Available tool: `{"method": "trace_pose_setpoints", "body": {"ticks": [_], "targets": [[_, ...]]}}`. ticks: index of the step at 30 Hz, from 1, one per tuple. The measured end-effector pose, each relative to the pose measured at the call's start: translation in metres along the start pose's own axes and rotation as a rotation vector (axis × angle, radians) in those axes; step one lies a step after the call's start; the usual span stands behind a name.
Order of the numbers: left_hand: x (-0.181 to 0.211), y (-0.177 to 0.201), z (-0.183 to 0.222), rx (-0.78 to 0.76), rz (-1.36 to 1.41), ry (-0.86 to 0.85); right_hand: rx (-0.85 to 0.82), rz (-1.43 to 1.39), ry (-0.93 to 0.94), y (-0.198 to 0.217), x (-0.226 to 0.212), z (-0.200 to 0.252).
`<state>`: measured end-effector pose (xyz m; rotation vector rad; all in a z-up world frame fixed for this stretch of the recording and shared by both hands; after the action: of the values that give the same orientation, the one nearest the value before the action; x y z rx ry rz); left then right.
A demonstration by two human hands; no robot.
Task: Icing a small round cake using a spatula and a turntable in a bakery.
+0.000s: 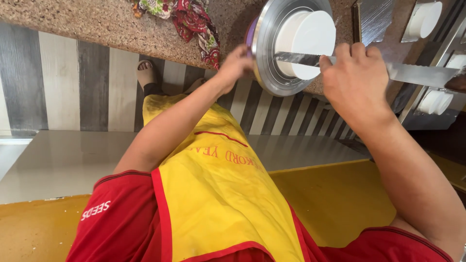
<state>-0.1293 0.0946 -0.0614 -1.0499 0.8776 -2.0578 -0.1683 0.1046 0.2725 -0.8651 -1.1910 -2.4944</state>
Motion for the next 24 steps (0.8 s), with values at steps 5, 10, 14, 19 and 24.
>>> {"method": "trace_pose_setpoints", "body": {"ticks": [5,10,14,19,24], "targets": [[0.013,0.005,0.004,0.052,0.222,-0.030,0.003,-0.016,-0.001,-0.004,0.001,0.005],[-0.028,0.009,-0.021,-0.090,-0.169,0.010,-0.008,-0.026,-0.007,-0.007,0.002,0.008],[0.013,0.010,-0.008,0.009,0.040,-0.073,-0.001,-0.014,-0.007,-0.010,0.002,0.012],[-0.008,0.009,0.000,0.028,-0.109,0.086,0.010,-0.032,-0.015,-0.007,0.004,0.011],[0.016,0.015,-0.012,0.025,0.130,-0.112,-0.023,-0.024,-0.019,-0.010,0.004,0.012]]}}
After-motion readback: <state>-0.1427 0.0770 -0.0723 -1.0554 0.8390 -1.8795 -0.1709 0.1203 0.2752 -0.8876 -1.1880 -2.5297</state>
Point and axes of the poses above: each hand's wrist, its own z-axis away from the middle knuckle, its own y-axis out of the back of the hand, x = y × z, the point moved 7 cm from there along -z, towards the middle knuckle, and after that the axes turned 1 degree about -y, right-handed, at the moved point
